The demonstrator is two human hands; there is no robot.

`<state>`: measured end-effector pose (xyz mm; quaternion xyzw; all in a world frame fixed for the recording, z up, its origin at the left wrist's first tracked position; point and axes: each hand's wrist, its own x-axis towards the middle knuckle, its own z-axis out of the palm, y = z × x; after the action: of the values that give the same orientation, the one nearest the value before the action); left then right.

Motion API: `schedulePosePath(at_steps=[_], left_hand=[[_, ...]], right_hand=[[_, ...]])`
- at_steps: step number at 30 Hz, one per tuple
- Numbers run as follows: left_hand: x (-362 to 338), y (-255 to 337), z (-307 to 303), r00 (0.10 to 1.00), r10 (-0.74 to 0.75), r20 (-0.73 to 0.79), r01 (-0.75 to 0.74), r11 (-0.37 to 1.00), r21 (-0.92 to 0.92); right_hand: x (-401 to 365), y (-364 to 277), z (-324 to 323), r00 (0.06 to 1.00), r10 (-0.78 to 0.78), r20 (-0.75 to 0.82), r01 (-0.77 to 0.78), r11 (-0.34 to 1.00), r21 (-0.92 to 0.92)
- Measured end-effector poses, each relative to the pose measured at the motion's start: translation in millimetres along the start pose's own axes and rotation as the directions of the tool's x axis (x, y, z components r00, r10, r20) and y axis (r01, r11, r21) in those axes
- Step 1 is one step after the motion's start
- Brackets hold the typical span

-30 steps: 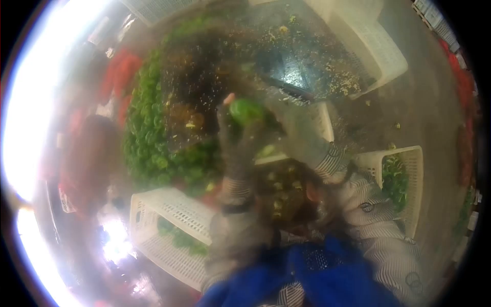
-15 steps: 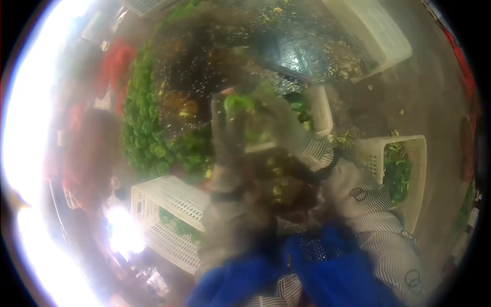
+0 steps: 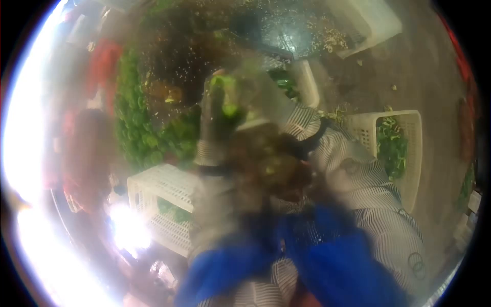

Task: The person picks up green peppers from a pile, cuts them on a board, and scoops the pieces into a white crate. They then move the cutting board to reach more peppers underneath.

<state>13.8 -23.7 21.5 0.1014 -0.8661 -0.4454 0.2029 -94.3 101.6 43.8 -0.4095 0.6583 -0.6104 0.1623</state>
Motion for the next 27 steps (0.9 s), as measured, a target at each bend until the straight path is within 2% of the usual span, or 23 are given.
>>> schedulePosePath(at_steps=[2,3,4,5,6,7,8,9,10,11,12,13,15,16,17,18,19,20,21,23,24,25,27], left_hand=[[-8,-4,5,0.998,0.039,-0.043,-0.041,0.997,-0.061],[-9,-4,5,0.992,0.085,-0.097,-0.096,0.989,-0.115],[3,-4,0,0.999,-0.045,-0.014,0.043,0.995,-0.095],[7,-7,2,0.999,-0.036,-0.022,0.034,0.995,-0.093],[10,-13,7,0.996,-0.052,-0.066,0.033,0.964,-0.263],[18,-13,9,0.992,-0.063,-0.11,0.011,0.906,-0.423],[21,-13,4,0.991,-0.047,-0.122,-0.008,0.908,-0.418],[20,-1,-4,0.985,-0.16,-0.07,0.076,0.756,-0.651],[16,9,-10,0.967,-0.256,0.015,0.155,0.535,-0.83],[16,13,-13,0.939,-0.321,0.125,0.216,0.267,-0.939],[14,-9,-16,0.958,-0.218,0.187,0.225,0.166,-0.96],[15,-7,-19,0.958,-0.218,0.185,0.223,0.165,-0.961],[14,14,-30,0.938,-0.257,0.233,0.326,0.424,-0.845],[15,41,-28,0.932,-0.337,0.132,0.327,0.627,-0.707],[11,19,-20,0.93,-0.342,0.131,0.329,0.624,-0.709],[4,-20,-7,0.993,-0.113,0.032,0.118,0.961,-0.252],[9,-18,-4,0.987,0.141,0.073,-0.157,0.944,0.29],[7,-12,1,0.999,0.038,0.011,-0.04,0.992,0.123],[8,-8,4,0.999,0.038,0.009,-0.039,0.991,0.125],[16,8,7,0.949,0.302,-0.093,-0.263,0.918,0.298],[21,40,8,0.986,-0.043,-0.158,0.063,0.99,0.125],[20,45,8,0.987,-0.04,-0.158,0.06,0.991,0.122],[18,50,8,0.974,-0.146,-0.173,0.145,0.989,-0.017]], right_hand=[[-6,1,0,1.0,-0.011,-0.016,0.013,0.996,0.092],[-9,-4,-2,0.995,0.083,-0.049,-0.072,0.978,0.196],[-6,-9,-5,0.983,0.166,-0.074,-0.137,0.945,0.297],[-2,-11,-8,0.965,0.248,-0.087,-0.195,0.897,0.397],[1,2,-15,0.967,0.256,-0.004,-0.251,0.949,0.19],[2,17,-15,0.972,0.236,-0.005,-0.232,0.955,0.184],[3,34,-12,0.974,0.197,-0.108,-0.189,0.979,0.083],[5,42,-13,0.967,0.15,-0.207,-0.158,0.987,-0.02],[6,0,-29,0.945,0.326,0.008,-0.306,0.878,0.368],[6,-7,-32,0.948,0.319,0.009,-0.3,0.882,0.364],[6,-10,-34,0.951,0.311,-0.004,-0.292,0.896,0.334],[6,-14,-36,0.952,0.305,-0.016,-0.286,0.908,0.306],[8,-22,-40,0.948,0.318,0.006,-0.309,0.916,0.255],[10,-18,-40,0.975,0.22,-0.02,-0.216,0.969,0.116],[9,-14,-39,0.993,0.118,-0.027,-0.119,0.993,-0.025],[8,-12,-39,0.992,0.121,-0.021,-0.122,0.992,-0.026],[8,-12,-39,0.997,0.079,-0.004,-0.079,0.996,-0.051],[9,-13,-39,0.999,0.036,0.013,-0.034,0.997,-0.075],[8,-15,-38,0.999,0.033,0.015,-0.032,0.997,-0.074],[7,-23,-37,0.982,0.083,-0.168,-0.096,0.993,-0.072],[9,-21,-36,0.967,0.197,-0.163,-0.182,0.978,0.098],[9,-24,-36,0.967,0.195,-0.165,-0.182,0.979,0.094],[9,-40,-37,0.879,0.461,-0.123,-0.396,0.848,0.352]])
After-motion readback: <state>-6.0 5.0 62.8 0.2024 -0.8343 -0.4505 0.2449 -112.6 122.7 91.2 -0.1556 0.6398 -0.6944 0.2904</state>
